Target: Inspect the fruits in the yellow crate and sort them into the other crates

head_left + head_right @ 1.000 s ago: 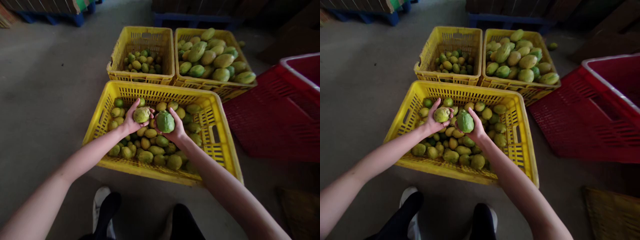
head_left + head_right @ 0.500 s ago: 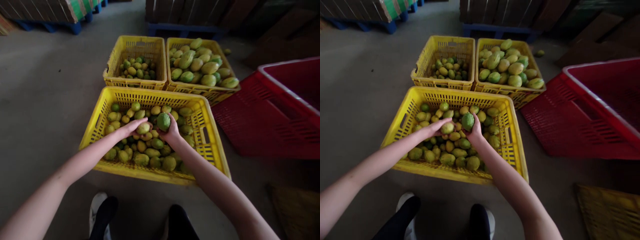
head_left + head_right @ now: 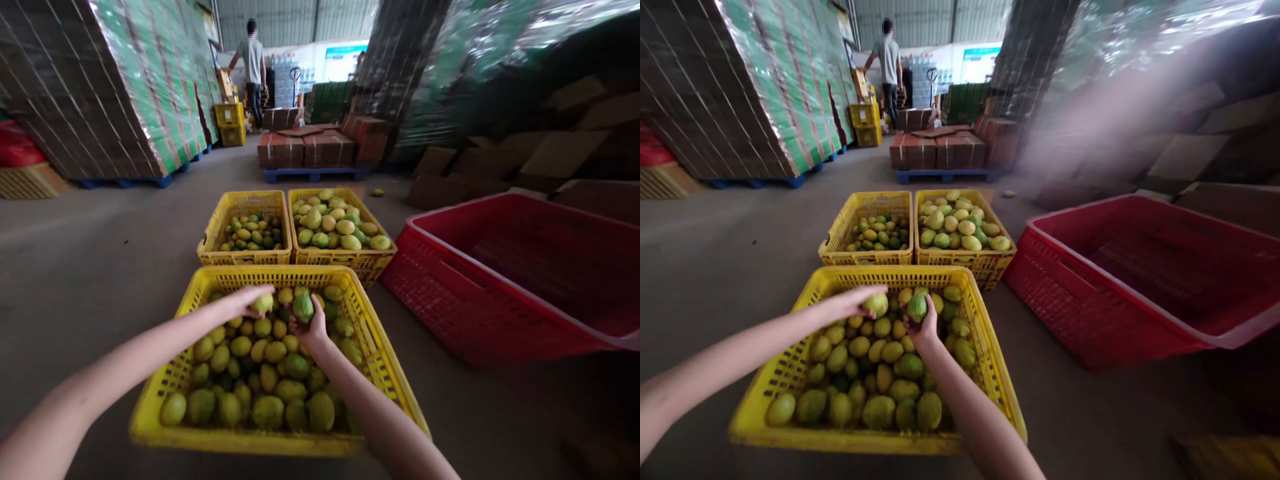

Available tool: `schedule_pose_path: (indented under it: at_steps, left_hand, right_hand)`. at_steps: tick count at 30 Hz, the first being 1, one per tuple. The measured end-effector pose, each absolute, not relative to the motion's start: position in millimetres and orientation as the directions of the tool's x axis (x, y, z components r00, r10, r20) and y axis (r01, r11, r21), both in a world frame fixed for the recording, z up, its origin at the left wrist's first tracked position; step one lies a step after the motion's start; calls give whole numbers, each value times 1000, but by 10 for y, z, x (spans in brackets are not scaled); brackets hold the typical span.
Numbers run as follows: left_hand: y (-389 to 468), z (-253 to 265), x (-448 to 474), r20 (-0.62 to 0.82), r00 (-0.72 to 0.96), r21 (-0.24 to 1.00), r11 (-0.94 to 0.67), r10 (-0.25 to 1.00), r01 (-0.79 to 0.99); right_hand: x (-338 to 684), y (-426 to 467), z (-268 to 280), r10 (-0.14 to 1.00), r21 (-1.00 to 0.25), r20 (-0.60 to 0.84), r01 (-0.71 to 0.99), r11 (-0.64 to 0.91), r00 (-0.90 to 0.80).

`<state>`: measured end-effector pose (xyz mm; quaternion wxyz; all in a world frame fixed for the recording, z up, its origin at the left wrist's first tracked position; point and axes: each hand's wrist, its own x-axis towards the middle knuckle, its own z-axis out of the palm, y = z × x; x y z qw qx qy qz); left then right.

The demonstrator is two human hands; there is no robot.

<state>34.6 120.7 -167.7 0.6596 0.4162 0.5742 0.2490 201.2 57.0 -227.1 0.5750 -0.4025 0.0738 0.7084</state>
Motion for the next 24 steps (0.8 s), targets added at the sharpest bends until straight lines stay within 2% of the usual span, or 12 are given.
schedule_pose_path:
  at_steps: [1,4,5,7,9,11,13,14,16,19,22,24]
  left_hand:
    - [1440,-1419,318,-440,169,895,446,882,-1]
    - [1918,-863,167,-180,-51,955,163,982,-247]
    - [1970,-812,104,-118,-135,949,72,984,-308]
    - [1912,-936,-18,-114,-134,942,65,984,-330]
    - [1695,-1281,-119,-237,42,946,241,971,-216]
    - [1426,-1691,-202,-423,167,903,430,891,-7]
    - [1202,-2029,-293,-536,187,838,492,823,237]
    - [1126,-2148,-354,-546,208,811,450,811,374]
    - [1058,-2285,-521,-438,285,765,187,853,617]
    - [1108,-2339,-866,-85,369,546,-266,926,795]
    - [1190,-2383,-1196,221,298,297,-355,929,886]
    - [1209,-2455,-1349,320,262,232,-344,911,910]
  right_hand:
    - [2020,574,-2286,747,-348,-665,-876,-333,-20]
    - [2028,581,-2330,713,-341,-700,-870,-355,-16]
    - [2027,582,-2342,705,-344,-709,-866,-364,-15]
    - [2023,586,-2360,693,-351,-720,-855,-383,-15]
    - [2020,590,-2375,681,-362,-733,-842,-400,-8]
    - [2018,591,-2389,661,-372,-750,-825,-425,-2]
    - [2016,587,-2404,646,-381,-763,-813,-440,8]
    - [2014,584,-2413,641,-385,-767,-810,-442,14]
    - [2007,580,-2436,646,-394,-763,-811,-433,26]
    - [1984,584,-2489,680,-410,-733,-814,-412,25]
    - [1936,574,-2566,742,-505,-668,-768,-394,59]
    - [1897,529,-2610,822,-629,-563,-691,-356,89]
